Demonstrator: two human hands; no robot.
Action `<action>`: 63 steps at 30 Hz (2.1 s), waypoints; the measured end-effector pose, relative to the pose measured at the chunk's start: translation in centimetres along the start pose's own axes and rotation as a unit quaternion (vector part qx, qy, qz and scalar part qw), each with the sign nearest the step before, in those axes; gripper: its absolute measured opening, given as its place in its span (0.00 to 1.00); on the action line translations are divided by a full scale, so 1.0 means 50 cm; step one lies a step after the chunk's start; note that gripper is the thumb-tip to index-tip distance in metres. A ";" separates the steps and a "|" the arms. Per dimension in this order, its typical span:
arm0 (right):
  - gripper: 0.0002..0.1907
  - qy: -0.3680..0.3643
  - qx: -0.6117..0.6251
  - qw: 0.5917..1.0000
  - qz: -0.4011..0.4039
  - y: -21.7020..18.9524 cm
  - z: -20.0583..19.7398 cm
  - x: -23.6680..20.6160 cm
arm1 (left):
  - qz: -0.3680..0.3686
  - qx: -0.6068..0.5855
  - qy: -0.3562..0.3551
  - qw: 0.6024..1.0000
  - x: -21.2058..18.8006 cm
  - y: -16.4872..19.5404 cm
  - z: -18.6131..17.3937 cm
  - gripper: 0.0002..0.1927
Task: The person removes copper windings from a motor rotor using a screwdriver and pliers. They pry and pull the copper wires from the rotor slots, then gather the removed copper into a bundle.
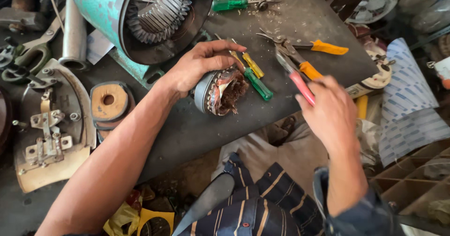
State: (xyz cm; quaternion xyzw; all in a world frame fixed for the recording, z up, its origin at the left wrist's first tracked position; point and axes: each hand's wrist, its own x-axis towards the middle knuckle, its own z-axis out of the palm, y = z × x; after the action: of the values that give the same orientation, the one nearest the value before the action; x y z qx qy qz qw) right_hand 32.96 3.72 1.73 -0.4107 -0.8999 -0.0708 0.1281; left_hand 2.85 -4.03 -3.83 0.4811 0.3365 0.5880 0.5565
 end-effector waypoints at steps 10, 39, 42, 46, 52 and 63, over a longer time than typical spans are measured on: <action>0.52 0.089 0.255 0.942 -0.199 -0.162 0.037 0.089 | 0.017 0.024 0.003 1.000 0.038 -0.017 -0.033 0.26; 0.31 0.013 0.247 0.963 -0.105 -0.076 0.083 0.138 | -0.001 0.053 0.021 0.998 0.035 -0.008 -0.023 0.21; 0.28 0.045 0.165 0.966 -0.194 -0.073 0.103 0.126 | 0.015 0.065 0.007 0.998 0.034 -0.007 -0.021 0.21; 0.20 0.064 0.158 0.966 -0.196 -0.081 0.117 0.129 | 0.012 0.100 0.015 0.995 0.030 -0.004 -0.016 0.23; 0.11 -0.004 0.199 0.976 -0.085 -0.073 0.118 0.146 | 0.039 0.165 -0.003 0.986 0.029 0.006 -0.013 0.25; 0.20 -0.008 0.202 0.976 -0.086 -0.090 0.130 0.161 | 0.068 0.212 -0.068 0.973 0.017 0.025 0.014 0.23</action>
State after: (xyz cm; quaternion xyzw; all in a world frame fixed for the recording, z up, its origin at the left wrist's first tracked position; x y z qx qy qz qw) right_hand 23.39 8.11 -2.27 -0.2978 -0.9286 0.1049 0.1949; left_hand 3.18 -3.49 -2.28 0.6487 0.3809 0.5059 0.4222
